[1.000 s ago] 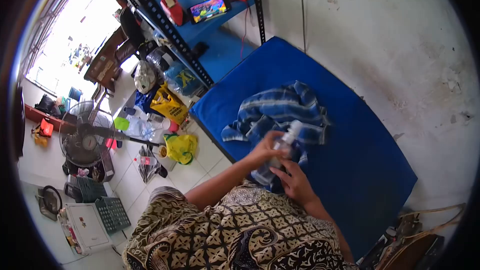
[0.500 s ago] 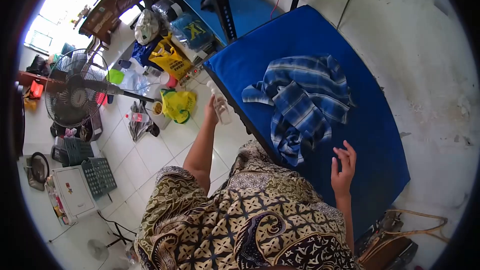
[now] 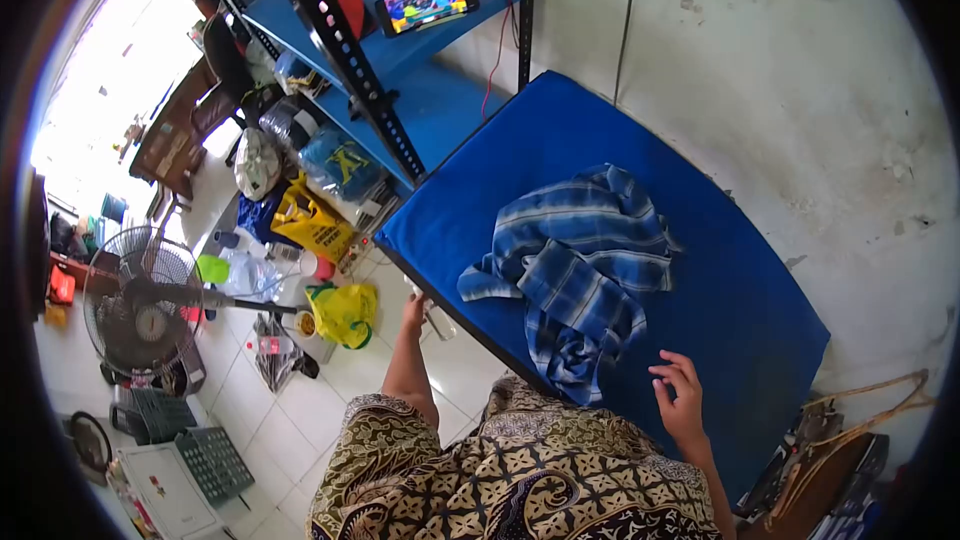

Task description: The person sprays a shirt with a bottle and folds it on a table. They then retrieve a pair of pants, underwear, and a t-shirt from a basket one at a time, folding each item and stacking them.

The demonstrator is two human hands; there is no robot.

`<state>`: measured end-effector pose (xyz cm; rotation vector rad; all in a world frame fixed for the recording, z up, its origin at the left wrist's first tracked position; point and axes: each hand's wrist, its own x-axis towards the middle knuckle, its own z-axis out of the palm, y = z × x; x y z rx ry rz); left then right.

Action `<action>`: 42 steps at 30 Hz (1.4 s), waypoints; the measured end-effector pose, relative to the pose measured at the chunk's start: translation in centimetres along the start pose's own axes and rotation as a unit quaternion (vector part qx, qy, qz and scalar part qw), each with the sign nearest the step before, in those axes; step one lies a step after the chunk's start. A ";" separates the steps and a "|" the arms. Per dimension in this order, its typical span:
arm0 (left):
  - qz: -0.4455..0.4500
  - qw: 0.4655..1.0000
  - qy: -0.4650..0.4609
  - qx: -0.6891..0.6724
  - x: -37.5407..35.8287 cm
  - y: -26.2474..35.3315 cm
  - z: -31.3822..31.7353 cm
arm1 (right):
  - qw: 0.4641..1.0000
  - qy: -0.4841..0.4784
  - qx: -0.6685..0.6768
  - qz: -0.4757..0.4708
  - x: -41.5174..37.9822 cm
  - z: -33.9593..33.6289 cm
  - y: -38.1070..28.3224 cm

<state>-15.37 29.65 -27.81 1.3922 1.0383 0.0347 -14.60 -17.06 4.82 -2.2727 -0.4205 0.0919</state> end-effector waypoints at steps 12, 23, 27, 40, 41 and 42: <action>0.077 0.987 -0.009 -0.139 9.9 -5.7 2.3 | 0.990 -0.122 -0.023 0.073 2.3 -0.7 0.5; -0.039 0.995 0.092 0.019 2.5 2.6 -0.2 | 0.967 -0.047 0.012 0.251 5.4 9.0 8.5; -0.088 0.963 0.226 -0.114 11.2 -5.4 -2.1 | 0.973 -0.062 0.093 0.199 7.5 6.7 6.6; 0.680 0.633 -0.303 0.211 -29.6 24.0 17.5 | 0.980 0.168 -0.071 -0.077 7.0 -6.9 -10.5; 0.698 0.611 -0.280 0.247 -29.5 23.4 18.0 | 0.973 0.187 -0.110 -0.079 6.5 -8.6 -11.5; 0.714 0.587 -0.256 0.284 -29.2 23.5 18.6 | 0.964 0.199 -0.139 -0.110 6.0 -10.5 -12.5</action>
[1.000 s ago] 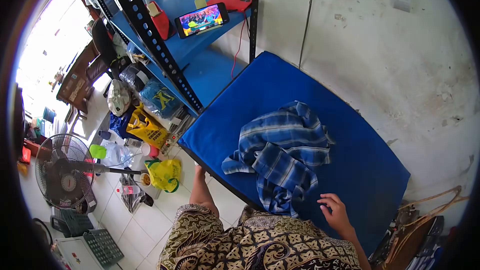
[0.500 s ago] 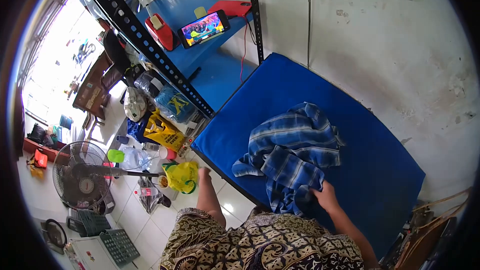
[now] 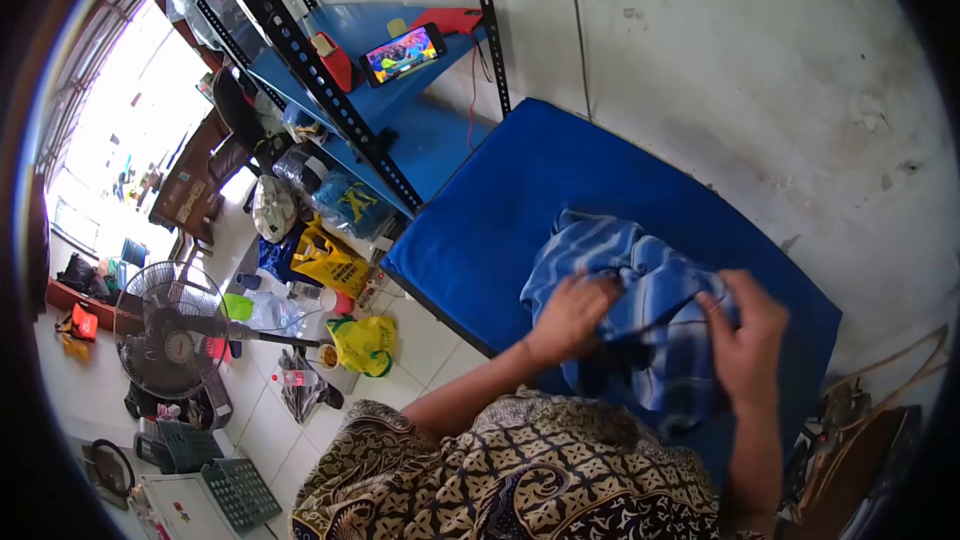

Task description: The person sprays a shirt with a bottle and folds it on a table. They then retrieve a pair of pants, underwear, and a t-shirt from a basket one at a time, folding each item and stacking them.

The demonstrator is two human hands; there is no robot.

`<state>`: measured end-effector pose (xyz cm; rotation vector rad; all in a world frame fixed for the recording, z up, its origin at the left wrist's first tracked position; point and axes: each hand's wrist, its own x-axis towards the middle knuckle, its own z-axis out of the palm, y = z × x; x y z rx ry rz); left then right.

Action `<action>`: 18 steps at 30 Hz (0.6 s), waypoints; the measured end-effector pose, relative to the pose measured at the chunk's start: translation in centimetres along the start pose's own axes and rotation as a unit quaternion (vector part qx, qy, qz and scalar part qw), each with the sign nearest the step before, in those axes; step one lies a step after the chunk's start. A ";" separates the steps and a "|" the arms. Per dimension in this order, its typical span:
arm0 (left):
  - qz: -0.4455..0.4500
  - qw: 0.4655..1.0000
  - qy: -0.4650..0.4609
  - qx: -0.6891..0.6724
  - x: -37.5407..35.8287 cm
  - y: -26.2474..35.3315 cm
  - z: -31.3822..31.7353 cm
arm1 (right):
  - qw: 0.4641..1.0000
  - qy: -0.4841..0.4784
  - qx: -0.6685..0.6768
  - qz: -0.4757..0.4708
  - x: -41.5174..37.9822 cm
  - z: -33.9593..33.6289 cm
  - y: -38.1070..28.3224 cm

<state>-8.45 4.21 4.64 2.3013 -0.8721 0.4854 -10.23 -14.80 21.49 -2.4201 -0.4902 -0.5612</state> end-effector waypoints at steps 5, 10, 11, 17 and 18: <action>0.017 0.962 0.256 0.093 3.8 1.2 -9.2 | 0.999 -0.020 0.038 0.029 -0.8 -8.8 2.2; -0.120 0.955 0.260 0.079 6.4 3.0 -17.0 | 0.973 -0.182 -0.129 0.057 0.5 -16.8 2.8; -0.152 0.953 0.261 -0.017 6.5 2.9 -18.2 | 0.973 -0.168 -0.150 0.059 0.4 -17.9 4.0; -0.171 0.943 0.044 -0.282 6.9 7.2 -20.8 | 0.988 -0.150 -0.020 0.044 -0.4 -23.3 8.0; -0.175 0.932 0.035 -0.315 6.8 6.9 -20.8 | 0.983 -0.169 -0.007 0.078 -0.5 -23.8 7.6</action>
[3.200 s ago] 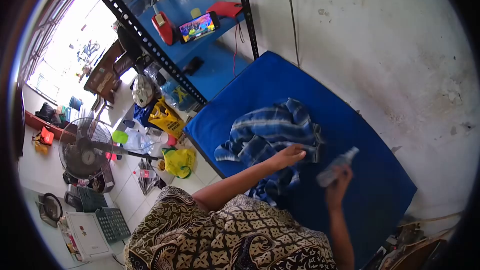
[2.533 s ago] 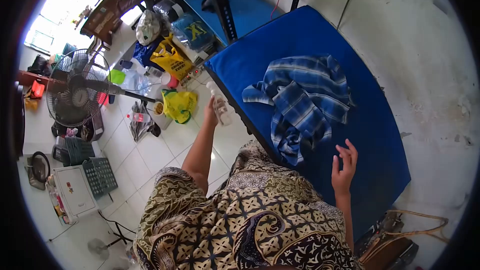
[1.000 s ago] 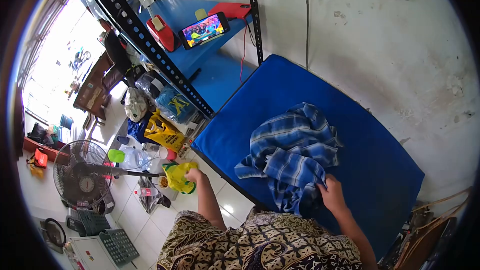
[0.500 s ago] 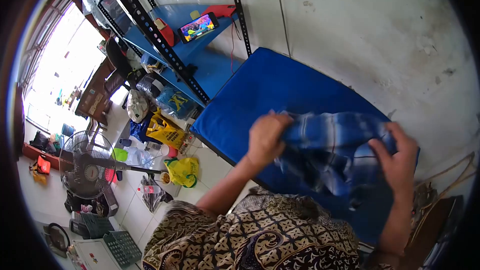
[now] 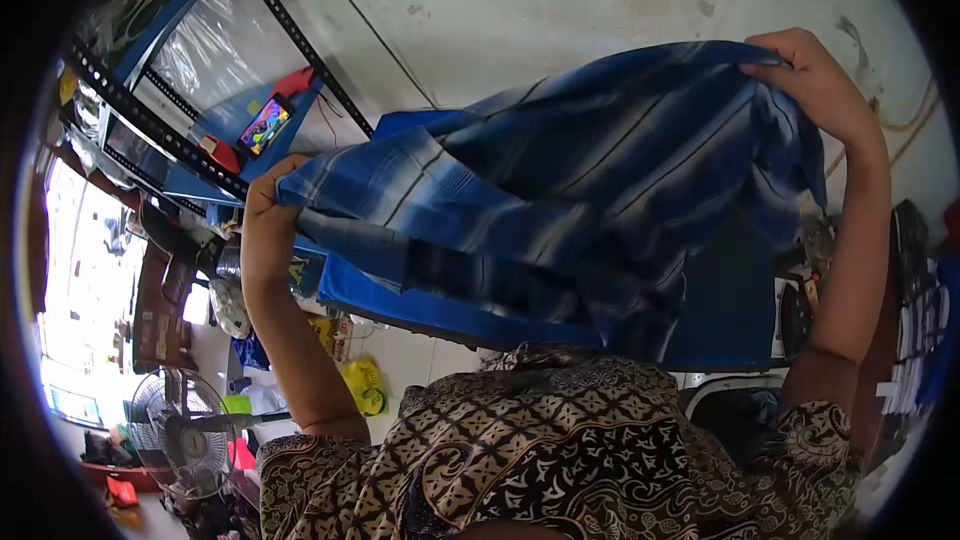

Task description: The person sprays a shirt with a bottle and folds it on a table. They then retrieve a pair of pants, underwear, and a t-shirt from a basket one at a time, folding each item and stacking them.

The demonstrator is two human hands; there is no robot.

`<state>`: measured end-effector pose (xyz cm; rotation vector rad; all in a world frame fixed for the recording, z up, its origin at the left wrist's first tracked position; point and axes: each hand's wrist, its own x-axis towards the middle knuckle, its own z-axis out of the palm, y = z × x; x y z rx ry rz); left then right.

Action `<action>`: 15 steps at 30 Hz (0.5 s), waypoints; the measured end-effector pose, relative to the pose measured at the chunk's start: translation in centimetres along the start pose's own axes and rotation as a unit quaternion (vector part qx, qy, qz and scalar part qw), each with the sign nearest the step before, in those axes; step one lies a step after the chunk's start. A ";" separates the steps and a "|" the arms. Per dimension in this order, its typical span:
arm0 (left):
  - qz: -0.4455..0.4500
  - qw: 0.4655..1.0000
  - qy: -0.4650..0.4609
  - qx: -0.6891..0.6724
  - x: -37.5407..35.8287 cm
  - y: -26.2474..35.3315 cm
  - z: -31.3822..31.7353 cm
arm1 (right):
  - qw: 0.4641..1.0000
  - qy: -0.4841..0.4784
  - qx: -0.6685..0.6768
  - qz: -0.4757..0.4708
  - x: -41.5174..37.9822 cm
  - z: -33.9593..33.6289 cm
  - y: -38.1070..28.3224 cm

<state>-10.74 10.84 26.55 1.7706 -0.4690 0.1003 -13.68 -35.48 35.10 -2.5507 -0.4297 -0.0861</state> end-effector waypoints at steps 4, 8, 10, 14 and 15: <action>-0.008 1.000 -0.013 -0.010 1.4 0.1 0.0 | 0.983 0.133 -0.040 -0.122 1.7 1.6 2.2; -0.053 0.998 0.014 -0.042 7.2 -3.0 -1.5 | 0.979 0.074 -0.178 -0.070 8.6 4.0 8.2; -0.004 0.991 0.132 -0.006 7.9 0.7 -1.7 | 0.932 0.209 -0.234 -0.181 9.8 2.5 7.1; 0.171 0.940 0.255 -0.146 3.3 5.0 -2.2 | 0.923 0.306 -0.156 -0.174 5.1 -1.3 -1.0; 0.164 0.957 0.235 -0.036 1.7 3.7 -3.2 | 0.941 0.216 -0.033 -0.257 3.5 -1.0 -2.2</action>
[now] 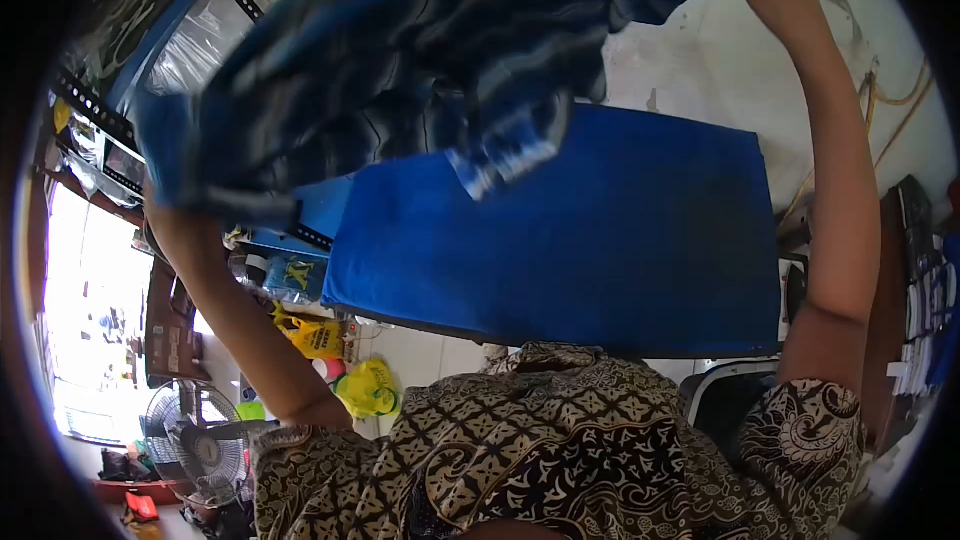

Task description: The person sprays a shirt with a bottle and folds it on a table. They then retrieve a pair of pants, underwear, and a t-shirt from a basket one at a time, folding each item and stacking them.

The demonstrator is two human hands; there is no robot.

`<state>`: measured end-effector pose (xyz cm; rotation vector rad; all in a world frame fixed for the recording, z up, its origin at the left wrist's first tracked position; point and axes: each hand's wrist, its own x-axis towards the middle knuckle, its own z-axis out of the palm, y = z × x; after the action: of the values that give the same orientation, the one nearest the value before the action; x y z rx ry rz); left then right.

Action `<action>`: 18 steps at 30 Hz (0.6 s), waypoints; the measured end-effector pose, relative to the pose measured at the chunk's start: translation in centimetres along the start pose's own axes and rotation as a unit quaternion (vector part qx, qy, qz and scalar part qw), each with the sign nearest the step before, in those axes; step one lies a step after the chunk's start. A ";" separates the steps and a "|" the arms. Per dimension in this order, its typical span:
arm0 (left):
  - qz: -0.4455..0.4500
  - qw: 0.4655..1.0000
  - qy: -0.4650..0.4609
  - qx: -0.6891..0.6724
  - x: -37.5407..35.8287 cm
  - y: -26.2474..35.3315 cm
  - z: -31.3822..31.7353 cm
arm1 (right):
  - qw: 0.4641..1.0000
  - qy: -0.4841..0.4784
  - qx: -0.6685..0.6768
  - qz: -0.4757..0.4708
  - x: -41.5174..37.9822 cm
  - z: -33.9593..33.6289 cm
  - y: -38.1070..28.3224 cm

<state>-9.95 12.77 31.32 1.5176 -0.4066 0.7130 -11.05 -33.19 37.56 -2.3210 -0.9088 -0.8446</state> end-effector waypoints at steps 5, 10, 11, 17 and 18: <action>-0.119 0.885 -0.419 0.166 -8.5 -7.4 -4.7 | 0.973 -0.158 -0.015 0.168 -10.1 8.5 1.3; -0.290 0.570 -0.750 0.170 -13.6 -9.9 -1.2 | 0.826 -0.511 0.065 0.228 -21.6 16.1 1.2; -0.238 0.615 -0.736 0.154 -14.4 -11.8 -0.8 | 0.820 -0.515 0.074 0.238 -22.8 17.3 1.3; -0.163 0.748 -0.624 0.155 -12.8 -19.0 9.3 | 0.818 -0.363 0.155 0.418 -25.6 22.9 4.1; -0.143 0.770 -0.602 0.157 -12.7 -20.9 11.4 | 0.834 -0.312 0.143 0.433 -25.9 23.9 4.7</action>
<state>-3.64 1.32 7.73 2.1709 -1.0038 -0.5887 -14.12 -31.69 2.15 -2.3603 -0.0826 0.4231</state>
